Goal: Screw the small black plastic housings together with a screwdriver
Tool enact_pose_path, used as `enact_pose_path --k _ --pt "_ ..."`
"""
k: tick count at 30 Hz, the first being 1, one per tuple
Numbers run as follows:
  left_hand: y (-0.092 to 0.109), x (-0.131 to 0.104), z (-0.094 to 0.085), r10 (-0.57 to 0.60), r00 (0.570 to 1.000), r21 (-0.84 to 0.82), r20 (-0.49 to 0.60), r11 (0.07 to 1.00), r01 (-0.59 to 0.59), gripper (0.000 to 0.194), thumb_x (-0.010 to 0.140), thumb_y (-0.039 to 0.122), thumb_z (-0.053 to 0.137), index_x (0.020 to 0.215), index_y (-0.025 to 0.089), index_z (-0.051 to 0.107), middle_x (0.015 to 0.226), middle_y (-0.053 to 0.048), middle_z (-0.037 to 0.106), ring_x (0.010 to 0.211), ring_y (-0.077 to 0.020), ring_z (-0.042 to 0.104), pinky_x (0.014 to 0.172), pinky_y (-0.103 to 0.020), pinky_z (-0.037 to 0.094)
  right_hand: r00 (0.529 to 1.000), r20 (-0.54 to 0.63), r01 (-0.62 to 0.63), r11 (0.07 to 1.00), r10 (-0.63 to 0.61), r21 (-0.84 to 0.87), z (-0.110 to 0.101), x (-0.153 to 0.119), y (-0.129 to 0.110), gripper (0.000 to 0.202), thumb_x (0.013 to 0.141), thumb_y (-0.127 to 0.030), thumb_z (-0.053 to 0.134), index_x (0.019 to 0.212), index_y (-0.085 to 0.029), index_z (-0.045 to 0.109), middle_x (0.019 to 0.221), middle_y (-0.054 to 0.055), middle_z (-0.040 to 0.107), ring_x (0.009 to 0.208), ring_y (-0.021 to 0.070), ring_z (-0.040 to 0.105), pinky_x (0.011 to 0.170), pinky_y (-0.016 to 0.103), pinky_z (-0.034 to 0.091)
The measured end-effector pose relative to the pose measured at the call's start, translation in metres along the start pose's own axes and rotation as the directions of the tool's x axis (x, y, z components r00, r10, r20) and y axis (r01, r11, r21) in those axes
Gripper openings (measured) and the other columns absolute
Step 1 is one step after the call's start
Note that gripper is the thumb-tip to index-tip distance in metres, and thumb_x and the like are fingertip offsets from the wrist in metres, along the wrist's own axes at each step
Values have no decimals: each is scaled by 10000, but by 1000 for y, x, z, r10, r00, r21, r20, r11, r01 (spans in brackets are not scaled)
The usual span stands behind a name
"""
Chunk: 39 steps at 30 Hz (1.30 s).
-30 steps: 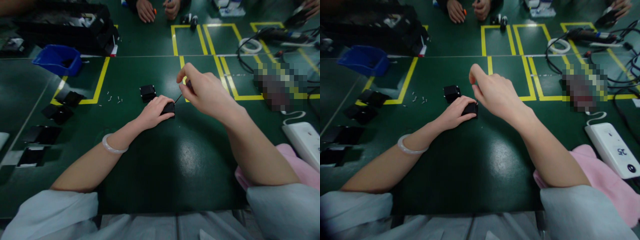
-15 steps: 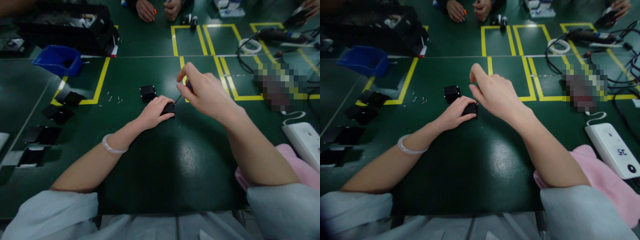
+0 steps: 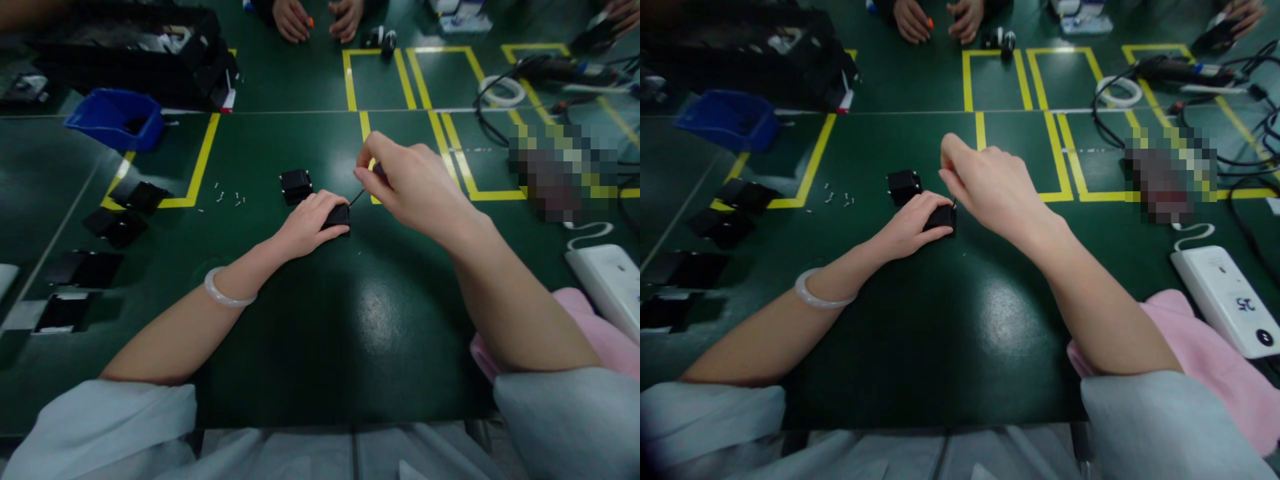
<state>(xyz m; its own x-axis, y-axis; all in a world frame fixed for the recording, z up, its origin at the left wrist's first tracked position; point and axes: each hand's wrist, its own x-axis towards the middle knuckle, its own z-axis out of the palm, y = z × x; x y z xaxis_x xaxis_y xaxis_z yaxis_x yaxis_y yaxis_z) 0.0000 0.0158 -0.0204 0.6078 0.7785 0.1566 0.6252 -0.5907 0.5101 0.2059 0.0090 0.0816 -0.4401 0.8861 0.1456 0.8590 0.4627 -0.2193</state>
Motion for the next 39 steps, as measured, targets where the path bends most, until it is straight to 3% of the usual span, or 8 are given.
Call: enact_pose_path --k 4,10,16,21,27,33,39 --pt "0 0 0 -7 1000 -5 2 1000 7 424 968 442 572 1289 166 540 1285 -136 602 1179 -291 561 1053 -446 430 1000 -14 5 1000 -5 7 0 -1 -1 296 1004 -278 397 1263 -213 525 950 80 716 857 284 681 753 387 437" --pt "-1 0 0 -4 1000 -3 0 1000 4 420 967 446 571 1285 173 542 1269 -132 604 1170 -290 562 1039 -442 434 1000 6 -11 1000 11 -2 -1 0 -1 270 1018 -344 408 1189 -210 570 946 92 717 907 299 685 736 373 432" --pt "0 0 0 -4 1000 -8 -1 1000 4 418 965 438 574 1284 169 540 1282 -131 603 1183 -287 561 1045 -441 429 1000 8 1 1000 -1 14 -1 0 -1 304 1002 -280 406 1278 -214 513 982 89 719 888 300 690 762 396 439" --pt "0 0 0 -5 1000 -6 4 1000 5 417 964 452 563 1275 176 538 1276 -133 603 1179 -289 557 1049 -447 427 1000 9 -12 1000 12 9 -1 0 -1 286 1013 -354 416 1216 -206 552 965 97 719 927 318 689 755 393 439" --pt "0 0 0 -10 1000 1 6 1000 10 418 964 452 566 1278 177 538 1275 -130 602 1177 -288 559 1043 -440 429 1000 -12 10 1000 -10 21 -1 -1 1 318 997 -278 395 1284 -207 513 970 86 720 859 283 680 748 383 433" --pt "-1 0 0 3 1000 4 -2 1000 -3 429 967 452 571 1283 164 545 1268 -132 607 1176 -287 563 1041 -436 431 1000 12 -6 999 6 32 -1 0 0 304 1027 -387 388 1215 -211 548 978 99 719 924 300 681 780 392 442" --pt "1 0 -1 -6 1000 -10 4 1000 6 432 968 452 567 1285 159 545 1274 -138 605 1182 -291 562 1044 -439 429 1000 -4 4 999 -4 37 -2 -2 -1 327 1004 -288 367 1294 -207 493 974 100 715 875 299 682 764 403 446"
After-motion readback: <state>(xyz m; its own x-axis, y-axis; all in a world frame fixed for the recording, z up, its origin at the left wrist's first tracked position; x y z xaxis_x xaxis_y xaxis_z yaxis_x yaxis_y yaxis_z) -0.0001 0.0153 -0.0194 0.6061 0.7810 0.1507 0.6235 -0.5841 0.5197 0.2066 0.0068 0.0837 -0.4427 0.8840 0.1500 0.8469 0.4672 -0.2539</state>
